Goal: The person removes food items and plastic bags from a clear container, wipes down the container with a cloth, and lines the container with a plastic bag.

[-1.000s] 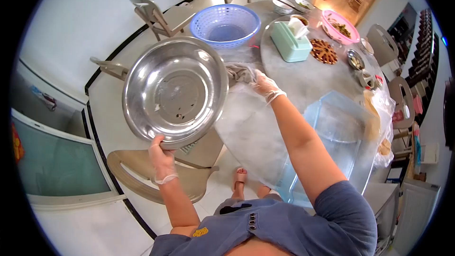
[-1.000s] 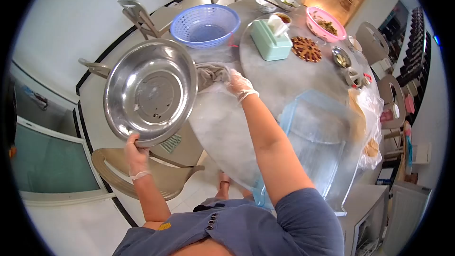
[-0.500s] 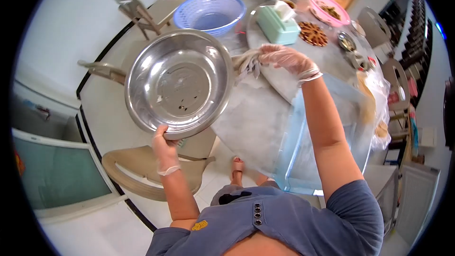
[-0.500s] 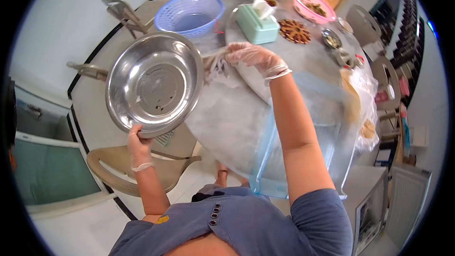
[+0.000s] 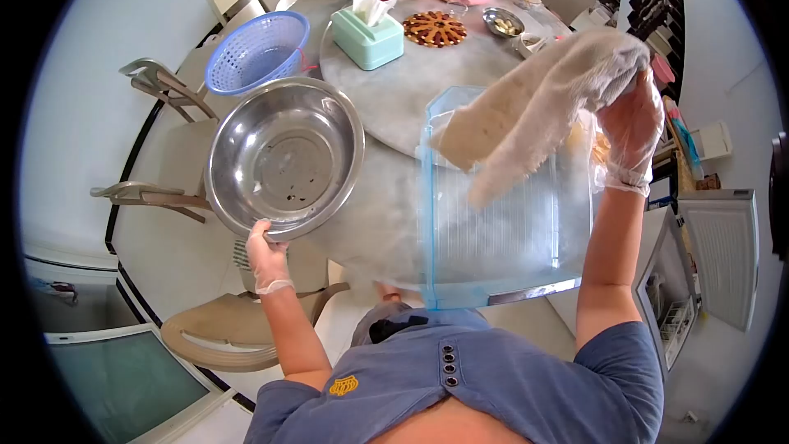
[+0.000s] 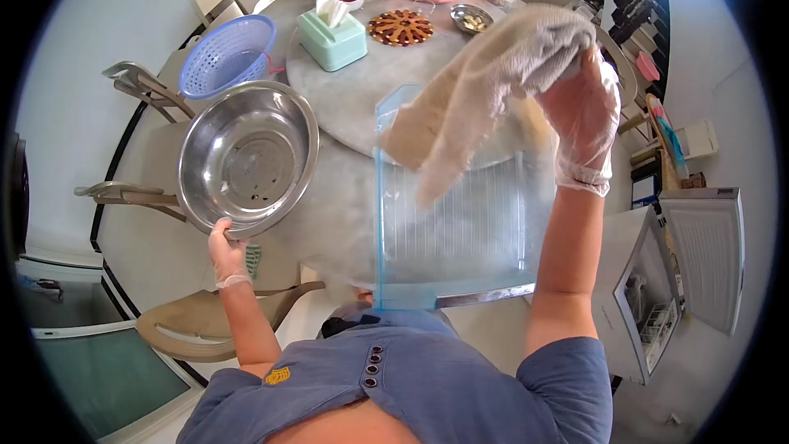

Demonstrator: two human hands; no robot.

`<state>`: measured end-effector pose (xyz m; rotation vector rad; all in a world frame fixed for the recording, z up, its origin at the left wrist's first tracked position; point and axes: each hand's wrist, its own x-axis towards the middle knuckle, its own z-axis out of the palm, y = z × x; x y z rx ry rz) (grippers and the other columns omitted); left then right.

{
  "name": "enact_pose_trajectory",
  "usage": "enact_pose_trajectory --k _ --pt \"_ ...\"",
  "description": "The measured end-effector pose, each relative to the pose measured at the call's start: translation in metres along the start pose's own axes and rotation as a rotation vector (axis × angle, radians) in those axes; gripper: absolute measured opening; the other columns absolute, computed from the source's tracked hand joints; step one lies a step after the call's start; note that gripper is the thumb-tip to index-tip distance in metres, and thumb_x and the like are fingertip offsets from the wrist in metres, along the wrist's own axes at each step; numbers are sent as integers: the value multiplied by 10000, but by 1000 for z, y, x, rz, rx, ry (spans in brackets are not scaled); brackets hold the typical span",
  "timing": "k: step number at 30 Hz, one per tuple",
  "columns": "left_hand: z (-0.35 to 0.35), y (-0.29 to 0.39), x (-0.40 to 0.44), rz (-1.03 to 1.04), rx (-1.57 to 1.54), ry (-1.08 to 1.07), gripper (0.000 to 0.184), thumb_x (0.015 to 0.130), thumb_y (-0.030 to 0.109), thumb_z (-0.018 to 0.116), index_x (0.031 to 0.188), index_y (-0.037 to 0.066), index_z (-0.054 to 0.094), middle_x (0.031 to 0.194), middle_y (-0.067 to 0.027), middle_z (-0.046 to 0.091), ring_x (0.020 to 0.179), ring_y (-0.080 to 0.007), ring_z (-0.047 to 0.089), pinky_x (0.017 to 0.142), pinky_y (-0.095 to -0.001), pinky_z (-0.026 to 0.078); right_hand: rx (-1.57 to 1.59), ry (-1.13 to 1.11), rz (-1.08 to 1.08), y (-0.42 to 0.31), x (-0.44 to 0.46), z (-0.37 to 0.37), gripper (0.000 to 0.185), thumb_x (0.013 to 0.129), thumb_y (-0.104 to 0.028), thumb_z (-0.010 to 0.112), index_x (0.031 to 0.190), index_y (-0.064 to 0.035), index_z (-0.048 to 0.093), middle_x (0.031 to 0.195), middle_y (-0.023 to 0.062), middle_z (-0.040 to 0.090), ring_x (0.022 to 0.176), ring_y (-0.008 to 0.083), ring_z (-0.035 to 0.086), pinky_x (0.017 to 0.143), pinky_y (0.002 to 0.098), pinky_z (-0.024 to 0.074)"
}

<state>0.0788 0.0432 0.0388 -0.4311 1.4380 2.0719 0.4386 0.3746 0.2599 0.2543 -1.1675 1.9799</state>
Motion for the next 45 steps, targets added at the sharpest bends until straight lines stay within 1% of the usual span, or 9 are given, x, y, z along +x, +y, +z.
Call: enact_pose_trajectory --k 13,17,23,25,29,31,36,39,45 --pt "-1 -20 13 -55 16 -76 235 750 56 514 977 28 459 945 -94 524 880 -227 541 766 -389 488 -830 546 621 57 -83 -72 277 876 -234 496 1088 -57 495 1019 39 568 919 142 539 811 303 430" --pt "-3 -21 14 -79 20 -93 226 770 98 528 977 40 461 949 -91 527 883 -222 543 777 -394 488 -969 269 623 109 -95 -117 324 827 -266 563 1091 -88 504 1033 64 558 905 181 530 823 332 410" --pt "28 -22 -60 -43 147 32 269 810 260 574 953 66 455 868 -25 505 755 -144 511 631 -279 450 -1970 6 520 175 -94 -99 512 699 -348 645 1163 -215 475 1222 192 419 1054 373 437 877 417 384" --pt "34 -40 -86 418 546 225 260 825 285 561 942 81 451 832 0 477 690 -95 456 564 -217 380 -2128 -48 530 183 -90 -93 514 705 -359 627 1177 -236 462 1262 204 383 1081 377 424 886 422 384" --pt "67 -74 -118 781 668 -183 228 844 160 544 1019 32 475 863 -6 480 754 -79 445 672 -213 394 -2081 -247 357 201 -98 -87 469 688 -291 623 1138 -260 493 1236 179 412 1043 342 459 868 414 399" --pt "95 -78 -130 524 637 -368 206 849 118 532 1024 21 485 907 -32 502 832 -108 477 748 -243 410 -2080 -276 315 207 -100 -81 461 672 -258 633 1115 -270 508 1214 173 431 1021 345 470 857 416 408" --pt "128 -120 -124 524 870 -649 362 816 116 554 1136 -23 460 972 -109 528 788 -170 540 694 -271 448 -2023 -227 338 209 -94 -75 488 655 -226 647 1120 -268 504 1194 161 441 990 338 480 837 409 416" --pt "133 -133 -125 935 1067 -577 399 802 92 530 1176 -18 444 987 -132 525 803 -241 565 693 -304 462 -2030 -116 277 220 -86 -71 451 666 -218 621 1101 -245 505 1185 148 442 980 329 483 813 405 421" --pt "137 -125 -130 865 1158 -556 407 790 67 501 1182 -20 442 988 -154 523 805 -300 564 681 -344 467 -1827 -677 131 226 -129 -49 313 678 -155 556 983 -227 555 1086 78 461 983 296 480 780 386 422"
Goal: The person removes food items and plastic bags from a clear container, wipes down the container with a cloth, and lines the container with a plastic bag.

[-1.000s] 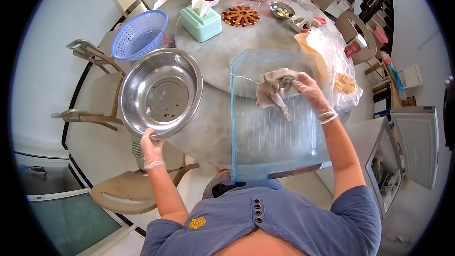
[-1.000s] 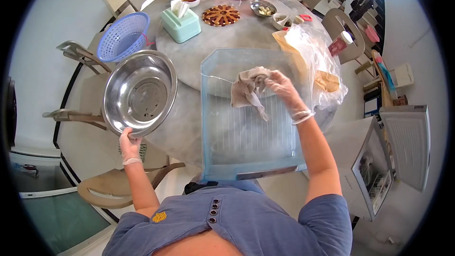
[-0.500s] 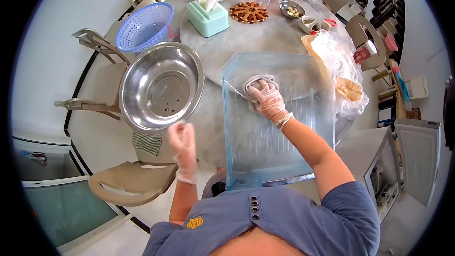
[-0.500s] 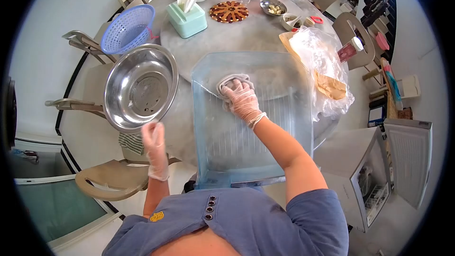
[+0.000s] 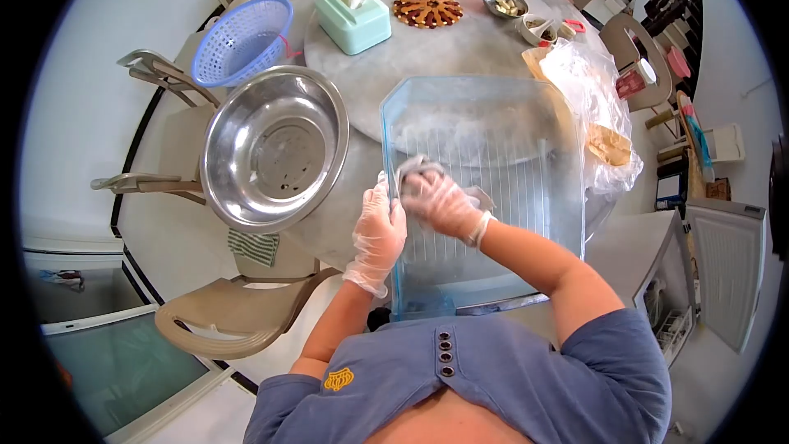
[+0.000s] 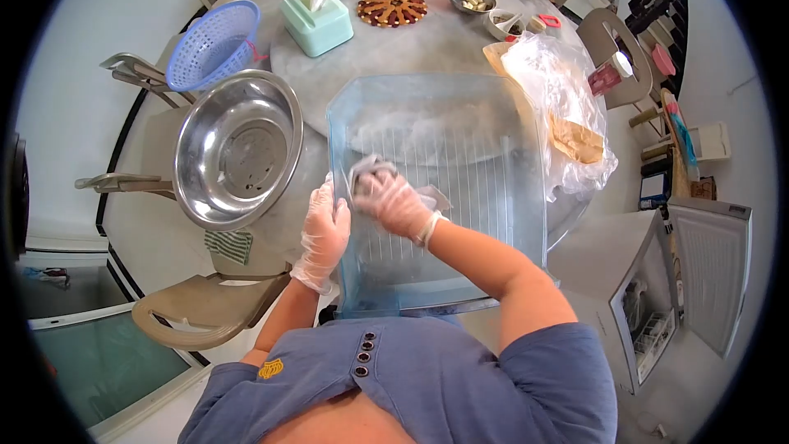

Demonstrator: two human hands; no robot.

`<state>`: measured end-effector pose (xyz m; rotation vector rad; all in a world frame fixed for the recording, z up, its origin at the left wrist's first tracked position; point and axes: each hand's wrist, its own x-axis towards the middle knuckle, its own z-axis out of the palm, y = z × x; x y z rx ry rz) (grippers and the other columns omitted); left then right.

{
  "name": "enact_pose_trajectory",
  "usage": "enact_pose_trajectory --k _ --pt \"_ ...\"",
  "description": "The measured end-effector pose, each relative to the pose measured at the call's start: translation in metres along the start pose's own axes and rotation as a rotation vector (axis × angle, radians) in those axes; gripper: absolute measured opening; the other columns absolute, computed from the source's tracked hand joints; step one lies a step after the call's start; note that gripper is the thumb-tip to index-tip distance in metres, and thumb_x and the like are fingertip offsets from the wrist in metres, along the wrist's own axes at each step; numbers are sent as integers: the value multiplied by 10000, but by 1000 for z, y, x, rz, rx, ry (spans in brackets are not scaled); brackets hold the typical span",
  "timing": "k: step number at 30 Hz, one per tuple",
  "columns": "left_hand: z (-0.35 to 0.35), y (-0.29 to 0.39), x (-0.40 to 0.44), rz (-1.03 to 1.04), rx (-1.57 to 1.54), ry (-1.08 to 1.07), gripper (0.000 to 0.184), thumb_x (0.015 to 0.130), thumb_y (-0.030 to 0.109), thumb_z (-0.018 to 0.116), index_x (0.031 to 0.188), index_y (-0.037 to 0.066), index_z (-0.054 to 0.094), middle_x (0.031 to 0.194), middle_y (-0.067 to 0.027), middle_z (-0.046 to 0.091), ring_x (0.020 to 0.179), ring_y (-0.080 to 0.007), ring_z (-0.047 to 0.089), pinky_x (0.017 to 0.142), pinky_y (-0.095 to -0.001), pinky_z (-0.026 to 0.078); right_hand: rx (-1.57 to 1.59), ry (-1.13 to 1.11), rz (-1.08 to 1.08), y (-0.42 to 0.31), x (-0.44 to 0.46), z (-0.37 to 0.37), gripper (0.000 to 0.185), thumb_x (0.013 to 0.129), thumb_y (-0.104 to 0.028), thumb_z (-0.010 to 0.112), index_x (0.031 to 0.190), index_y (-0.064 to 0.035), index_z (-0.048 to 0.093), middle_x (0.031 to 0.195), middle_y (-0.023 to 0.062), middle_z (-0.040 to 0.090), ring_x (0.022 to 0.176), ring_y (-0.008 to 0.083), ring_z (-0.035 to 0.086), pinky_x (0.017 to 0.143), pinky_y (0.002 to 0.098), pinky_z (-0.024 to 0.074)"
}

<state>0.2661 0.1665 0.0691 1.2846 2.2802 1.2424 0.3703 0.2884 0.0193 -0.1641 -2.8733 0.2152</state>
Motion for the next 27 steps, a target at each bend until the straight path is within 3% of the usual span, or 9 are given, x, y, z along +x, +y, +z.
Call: enact_pose_trajectory --k 3,6,15,17,18,21,22,24,27 --pt "3 -6 -2 18 15 24 409 790 70 501 1186 -15 443 969 -164 541 804 -302 570 667 -350 471 88 -76 -231 -21 -35 -3 234 686 -166 556 912 -223 582 1074 52 470 984 269 483 816 361 424" --pt "6 -10 -2 29 27 56 419 793 84 505 1197 -4 442 948 -175 571 775 -303 584 647 -357 474 359 -464 -500 -20 -45 -25 163 666 -124 557 822 -168 565 1099 61 478 1027 245 460 858 325 419" --pt "-7 1 2 -34 215 -94 442 800 146 518 1203 -14 434 683 -148 601 559 -297 582 519 -369 454 397 219 549 92 1 -39 265 708 -195 597 972 -189 570 988 77 544 905 270 521 732 367 459" --pt "-7 2 3 -19 243 -110 443 799 145 518 1204 -13 432 632 -136 590 526 -295 572 495 -371 445 -229 306 796 90 23 -24 306 703 -226 608 1002 -181 558 968 100 535 855 286 516 730 393 451" --pt "-6 2 4 -15 260 -122 447 799 145 517 1207 -15 426 606 -127 579 512 -293 565 488 -374 441 -146 298 798 80 33 -23 398 694 -219 617 1078 -151 533 1009 143 525 917 321 500 798 422 407" --pt "-6 0 3 4 259 -120 455 800 146 514 1214 -17 416 581 -121 566 499 -291 559 481 -378 437 -289 -20 451 36 62 3 371 664 -176 597 1030 -141 544 1076 134 510 988 288 480 908 433 349" --pt "-7 -1 3 17 246 -98 459 801 148 512 1217 -17 411 581 -122 565 501 -291 559 481 -378 437 -48 6 421 21 66 -1 308 668 -133 583 974 -140 555 1066 125 520 996 279 480 898 424 366" --pt "-9 -6 0 -1 251 -95 461 803 151 511 1221 -16 406 585 -125 567 503 -292 561 481 -379 438 -52 -7 99 32 55 -5 322 667 -125 570 989 -135 557 940 101 555 872 240 551 755 376 465" --pt "-12 -5 2 -29 262 -98 461 809 158 507 1224 -13 402 595 -128 572 506 -296 563 482 -380 439 -182 -217 6 37 51 -39 251 669 -111 570 921 -100 561 842 102 563 770 213 574 624 329 489"
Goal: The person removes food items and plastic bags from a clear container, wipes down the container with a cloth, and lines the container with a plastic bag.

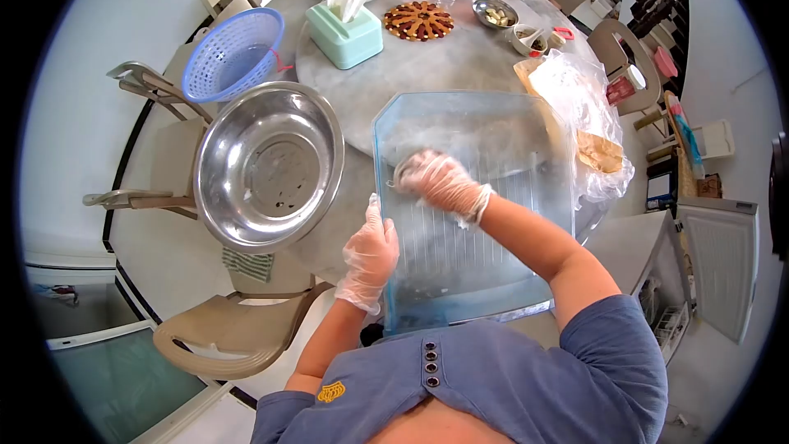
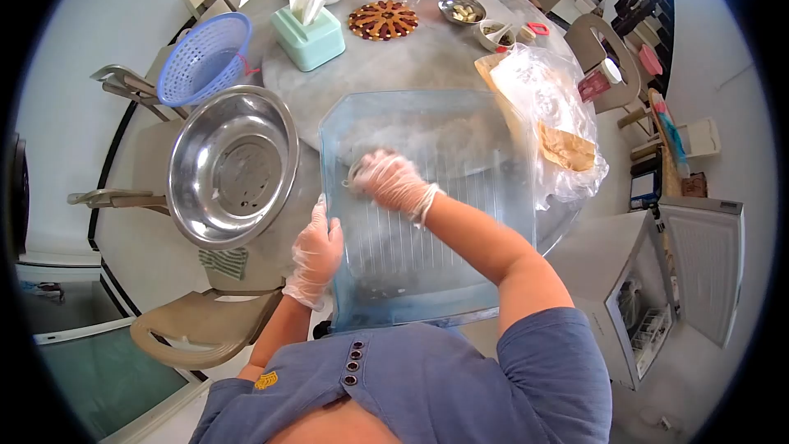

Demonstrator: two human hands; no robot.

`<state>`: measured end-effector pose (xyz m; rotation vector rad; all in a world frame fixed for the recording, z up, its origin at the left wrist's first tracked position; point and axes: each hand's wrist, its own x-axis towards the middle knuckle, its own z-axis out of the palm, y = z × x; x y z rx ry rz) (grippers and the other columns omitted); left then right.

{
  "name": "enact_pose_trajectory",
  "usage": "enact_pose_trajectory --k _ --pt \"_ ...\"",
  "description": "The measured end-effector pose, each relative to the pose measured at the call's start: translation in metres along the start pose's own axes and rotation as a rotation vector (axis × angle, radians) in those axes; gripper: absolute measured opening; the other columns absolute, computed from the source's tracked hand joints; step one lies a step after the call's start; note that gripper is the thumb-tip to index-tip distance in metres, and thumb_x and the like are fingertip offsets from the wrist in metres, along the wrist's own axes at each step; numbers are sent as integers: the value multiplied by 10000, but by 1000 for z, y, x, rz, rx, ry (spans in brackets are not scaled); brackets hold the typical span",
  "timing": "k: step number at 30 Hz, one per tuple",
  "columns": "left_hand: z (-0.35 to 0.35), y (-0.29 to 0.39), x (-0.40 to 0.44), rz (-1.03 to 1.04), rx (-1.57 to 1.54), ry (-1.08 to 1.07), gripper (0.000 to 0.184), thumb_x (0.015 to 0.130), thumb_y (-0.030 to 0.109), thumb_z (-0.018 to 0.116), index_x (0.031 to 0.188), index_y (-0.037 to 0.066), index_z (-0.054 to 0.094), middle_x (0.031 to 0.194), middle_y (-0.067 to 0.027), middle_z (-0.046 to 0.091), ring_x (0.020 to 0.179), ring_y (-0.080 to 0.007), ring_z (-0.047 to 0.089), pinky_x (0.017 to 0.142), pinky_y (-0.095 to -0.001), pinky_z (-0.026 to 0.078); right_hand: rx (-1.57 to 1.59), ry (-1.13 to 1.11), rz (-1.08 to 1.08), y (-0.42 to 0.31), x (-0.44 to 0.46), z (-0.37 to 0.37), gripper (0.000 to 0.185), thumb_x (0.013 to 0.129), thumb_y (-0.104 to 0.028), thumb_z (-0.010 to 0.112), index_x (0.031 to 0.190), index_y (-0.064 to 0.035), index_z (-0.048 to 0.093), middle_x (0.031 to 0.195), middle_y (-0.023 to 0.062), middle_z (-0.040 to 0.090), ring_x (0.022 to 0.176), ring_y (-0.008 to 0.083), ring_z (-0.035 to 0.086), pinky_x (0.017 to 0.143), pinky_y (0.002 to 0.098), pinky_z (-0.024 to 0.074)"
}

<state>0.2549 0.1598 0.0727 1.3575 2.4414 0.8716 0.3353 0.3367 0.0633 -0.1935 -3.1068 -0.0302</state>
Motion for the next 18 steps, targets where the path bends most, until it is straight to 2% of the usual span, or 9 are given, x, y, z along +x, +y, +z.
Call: enact_pose_trajectory --k 1,2,3,5,9,11,13,15,18 --pt "-1 2 0 -13 8 -12 459 812 161 504 1225 -11 403 601 -129 575 508 -298 564 483 -381 440 -227 97 55 20 -4 10 211 669 -111 568 876 -74 545 792 99 551 705 194 570 507 286 471" --pt "0 2 0 -15 3 -10 459 812 161 504 1225 -11 403 601 -129 575 508 -298 564 483 -381 440 -190 79 293 42 -12 24 199 689 -136 570 884 -174 559 914 54 542 798 207 565 635 313 494" --pt "-1 2 0 -20 13 -16 458 813 159 504 1226 -10 402 601 -126 575 507 -298 563 482 -381 440 -402 -1 459 46 -15 1 219 712 -111 537 919 -174 568 934 55 543 791 215 567 635 313 494" --pt "-1 -1 0 -26 26 -24 456 814 156 504 1227 -9 401 601 -123 576 506 -297 563 481 -381 441 -86 235 494 85 -43 11 261 719 -154 565 979 -173 563 1045 73 512 931 259 522 748 363 471" --pt "-5 6 2 -96 -42 -61 441 811 140 502 1219 -3 415 668 -161 588 577 -313 579 534 -385 453 160 132 845 55 -67 6 309 685 -147 600 986 -183 541 1138 69 467 993 300 480 808 400 451" --pt "-8 8 2 -163 -69 -132 429 811 133 497 1213 3 429 736 -204 601 649 -336 595 589 -395 463 217 102 796 53 -81 20 349 655 -143 638 995 -180 567 1131 71 480 1009 311 479 841 392 440" --pt "-5 6 2 -115 -92 -72 430 807 118 497 1215 3 424 739 -206 597 647 -337 593 582 -397 461 481 -136 512 51 -87 7 352 646 -109 637 987 -190 604 1091 72 502 1023 321 478 851 361 439" --pt "1 0 1 -57 -78 -39 443 806 128 505 1218 -6 413 669 -159 586 577 -309 580 530 -384 452 490 -56 781 57 -90 -26 397 628 -60 624 1006 -179 604 1146 77 488 1046 320 473 862 359 433" --pt "2 -3 1 -9 -37 -11 459 805 137 511 1223 -14 400 607 -116 579 514 -282 570 486 -369 447 107 132 948 92 -87 -14 408 686 -99 602 1076 -191 523 1161 87 449 1060 329 450 858 386 428"
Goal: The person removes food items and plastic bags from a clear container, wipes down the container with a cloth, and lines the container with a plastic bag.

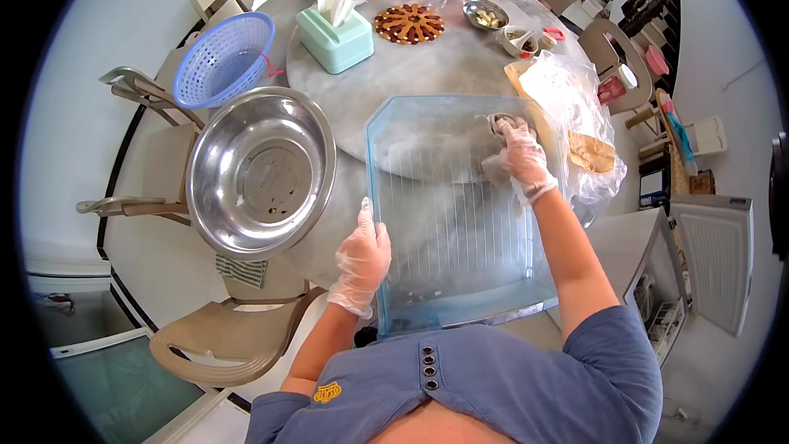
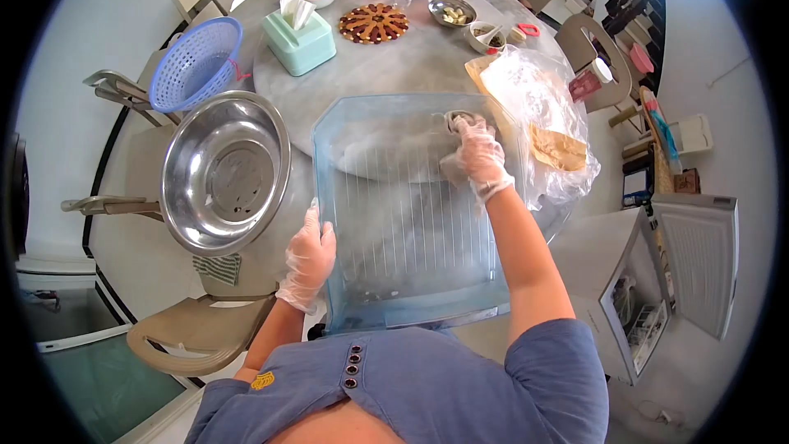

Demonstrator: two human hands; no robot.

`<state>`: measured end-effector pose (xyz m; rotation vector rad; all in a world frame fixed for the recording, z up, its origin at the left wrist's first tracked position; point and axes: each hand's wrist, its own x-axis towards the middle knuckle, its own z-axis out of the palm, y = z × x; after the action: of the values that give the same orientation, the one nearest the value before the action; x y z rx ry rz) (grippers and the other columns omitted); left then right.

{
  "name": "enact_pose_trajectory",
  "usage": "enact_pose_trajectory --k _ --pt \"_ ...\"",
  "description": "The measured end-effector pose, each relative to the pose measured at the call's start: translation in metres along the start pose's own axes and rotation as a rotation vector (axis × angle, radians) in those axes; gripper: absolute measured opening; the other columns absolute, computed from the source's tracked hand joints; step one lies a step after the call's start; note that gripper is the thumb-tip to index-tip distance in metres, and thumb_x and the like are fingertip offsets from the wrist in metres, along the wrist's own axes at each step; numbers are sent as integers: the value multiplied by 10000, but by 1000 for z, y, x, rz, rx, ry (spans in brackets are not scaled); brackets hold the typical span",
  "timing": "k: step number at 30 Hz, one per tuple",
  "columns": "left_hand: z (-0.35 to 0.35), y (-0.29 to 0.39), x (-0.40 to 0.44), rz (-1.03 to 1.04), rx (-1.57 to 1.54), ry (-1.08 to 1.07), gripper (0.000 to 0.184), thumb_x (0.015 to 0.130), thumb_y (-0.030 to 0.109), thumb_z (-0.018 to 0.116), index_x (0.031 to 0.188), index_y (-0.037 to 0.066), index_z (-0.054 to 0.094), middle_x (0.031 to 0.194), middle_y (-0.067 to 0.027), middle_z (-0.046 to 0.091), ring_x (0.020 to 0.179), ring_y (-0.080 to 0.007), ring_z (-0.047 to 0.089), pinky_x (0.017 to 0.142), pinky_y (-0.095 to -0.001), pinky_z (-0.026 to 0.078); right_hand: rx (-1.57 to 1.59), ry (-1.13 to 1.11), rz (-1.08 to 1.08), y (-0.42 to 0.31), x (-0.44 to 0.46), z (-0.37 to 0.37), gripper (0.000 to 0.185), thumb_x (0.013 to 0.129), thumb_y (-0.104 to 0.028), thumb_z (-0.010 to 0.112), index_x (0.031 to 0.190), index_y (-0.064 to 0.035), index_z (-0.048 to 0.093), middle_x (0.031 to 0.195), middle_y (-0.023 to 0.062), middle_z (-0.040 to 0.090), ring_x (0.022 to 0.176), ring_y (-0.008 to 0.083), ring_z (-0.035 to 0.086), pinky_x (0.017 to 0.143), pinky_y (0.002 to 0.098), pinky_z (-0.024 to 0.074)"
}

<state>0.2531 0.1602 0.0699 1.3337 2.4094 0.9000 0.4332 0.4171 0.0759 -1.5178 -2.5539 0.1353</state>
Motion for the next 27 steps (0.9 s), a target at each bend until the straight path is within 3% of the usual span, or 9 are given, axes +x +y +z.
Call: enact_pose_trajectory --k 3,6,8,9,11,14,17,21,27 --pt "3 -2 -2 4 7 -6 461 804 136 509 1226 -12 396 626 -125 588 530 -286 577 501 -363 454 127 -29 -49 -2 -13 12 378 700 -90 567 1060 -197 522 1153 93 453 1049 343 447 856 389 429" --pt "3 -1 1 -2 -22 -3 465 805 137 507 1230 -9 391 643 -134 595 545 -289 583 515 -359 459 209 -394 -279 8 -32 43 416 662 -108 623 1051 -216 524 1128 96 470 1036 345 470 853 389 426" --pt "2 -1 0 -12 -37 -11 467 805 139 507 1233 -7 387 650 -139 597 550 -291 586 520 -359 461 174 -475 -245 -25 -46 -10 407 676 -71 561 1061 -195 521 1065 110 501 1003 350 500 844 393 436" --pt "2 -2 0 3 -33 -4 468 806 141 506 1234 -6 386 644 -137 595 545 -291 584 517 -362 460 173 -475 -246 -21 -38 -9 407 676 -71 561 1061 -195 521 1065 110 501 1003 350 500 844 393 436" --pt "3 -3 0 14 -24 9 468 807 143 505 1235 -5 385 637 -135 593 540 -292 581 514 -365 458 133 -154 199 -9 -10 0 399 683 -61 529 1066 -173 528 1068 111 506 1021 335 496 845 395 440" --pt "2 -4 -1 15 2 -12 473 808 147 503 1239 -5 380 623 -133 587 530 -295 577 511 -373 456 145 -56 305 -4 7 26 382 699 -66 503 1067 -162 539 1090 106 495 1021 333 496 843 402 440" --pt "0 -4 0 9 -26 -30 475 805 146 506 1238 -6 384 612 -130 583 520 -297 572 503 -374 452 158 -149 31 -16 -15 39 395 703 -65 488 1081 -172 534 1098 111 489 1017 338 497 854 410 432" --pt "2 -6 -1 22 -72 0 480 800 141 513 1238 -6 386 609 -131 579 518 -296 570 497 -373 450 216 -243 -13 -30 -26 16 407 691 -46 482 1066 -193 541 1097 127 491 1030 343 491 865 411 418" --pt "-7 3 0 -29 -65 -56 463 803 126 503 1230 -12 391 665 -161 585 573 -313 578 538 -379 453 312 -35 287 -27 -4 19 413 694 -35 500 1069 -205 533 1067 155 498 986 337 516 828 397 442"
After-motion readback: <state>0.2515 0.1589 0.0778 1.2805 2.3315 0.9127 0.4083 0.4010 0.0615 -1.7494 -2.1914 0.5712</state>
